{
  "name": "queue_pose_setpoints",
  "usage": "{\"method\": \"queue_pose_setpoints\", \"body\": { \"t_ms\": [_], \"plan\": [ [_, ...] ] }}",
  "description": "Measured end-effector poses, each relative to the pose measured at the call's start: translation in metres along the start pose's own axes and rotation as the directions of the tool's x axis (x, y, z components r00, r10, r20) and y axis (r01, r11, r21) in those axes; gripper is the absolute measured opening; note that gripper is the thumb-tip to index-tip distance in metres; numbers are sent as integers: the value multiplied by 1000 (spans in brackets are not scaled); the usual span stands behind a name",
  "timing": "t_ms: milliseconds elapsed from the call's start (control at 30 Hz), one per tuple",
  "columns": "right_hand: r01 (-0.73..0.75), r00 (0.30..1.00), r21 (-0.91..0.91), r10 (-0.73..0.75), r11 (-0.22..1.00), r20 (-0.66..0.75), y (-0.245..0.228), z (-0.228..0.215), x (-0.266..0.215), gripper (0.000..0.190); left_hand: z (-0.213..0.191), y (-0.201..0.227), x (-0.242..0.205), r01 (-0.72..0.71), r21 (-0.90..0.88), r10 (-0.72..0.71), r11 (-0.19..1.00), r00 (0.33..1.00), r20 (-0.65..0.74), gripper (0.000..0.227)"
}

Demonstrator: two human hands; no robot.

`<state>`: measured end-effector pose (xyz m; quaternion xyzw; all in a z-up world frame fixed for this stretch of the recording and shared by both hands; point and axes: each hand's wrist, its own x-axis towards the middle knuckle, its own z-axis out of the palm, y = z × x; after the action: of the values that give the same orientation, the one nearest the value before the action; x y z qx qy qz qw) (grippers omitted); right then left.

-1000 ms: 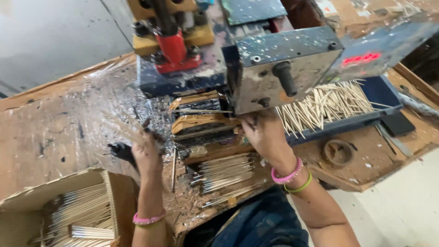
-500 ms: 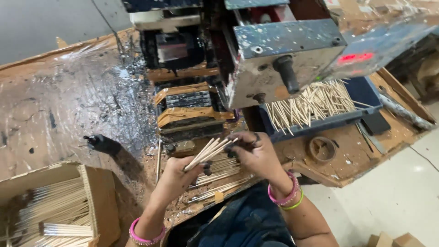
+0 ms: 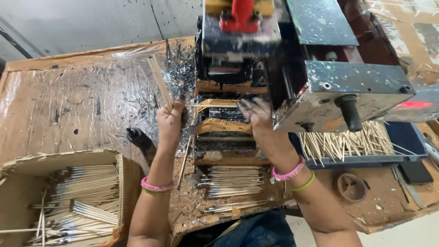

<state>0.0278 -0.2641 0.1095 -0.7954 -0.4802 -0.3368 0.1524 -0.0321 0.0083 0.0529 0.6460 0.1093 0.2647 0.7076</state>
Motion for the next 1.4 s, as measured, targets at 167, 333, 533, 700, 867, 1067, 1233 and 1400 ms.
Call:
{"method": "queue_pose_setpoints", "body": {
  "t_ms": [167,333,533,700,867,1067,1233,1400],
  "plan": [
    [-248,942,-74,258,966,216,-7,-23,-22,26,22,-7,11,117,-125,-112,985,992,49,33],
    [-386,881,-33,379,922,282,-9,-20,-23,52,22,4,16,236,-238,-210,942,969,130,31],
    [27,915,-410,142,912,377,-4,-31,-11,36,16,-11,11,321,-287,-294,903,947,132,25],
    [11,992,-476,49,879,114,-9,-46,-16,18,1,-13,-29,106,-177,-95,978,993,73,37],
    [-611,767,261,641,748,-41,15,-87,-111,19,-45,-24,-92,35,85,-25,996,993,-118,37],
    [-717,697,58,717,695,17,27,-85,-175,28,-40,-30,-127,-173,155,148,973,976,162,28],
    [-747,659,524,564,410,498,-31,-62,-121,34,25,11,-140,-194,295,-23,935,800,600,16],
    [-513,778,828,530,226,337,-12,-36,-110,29,-25,14,-105,-42,366,-215,930,745,632,14]
  ]
}}
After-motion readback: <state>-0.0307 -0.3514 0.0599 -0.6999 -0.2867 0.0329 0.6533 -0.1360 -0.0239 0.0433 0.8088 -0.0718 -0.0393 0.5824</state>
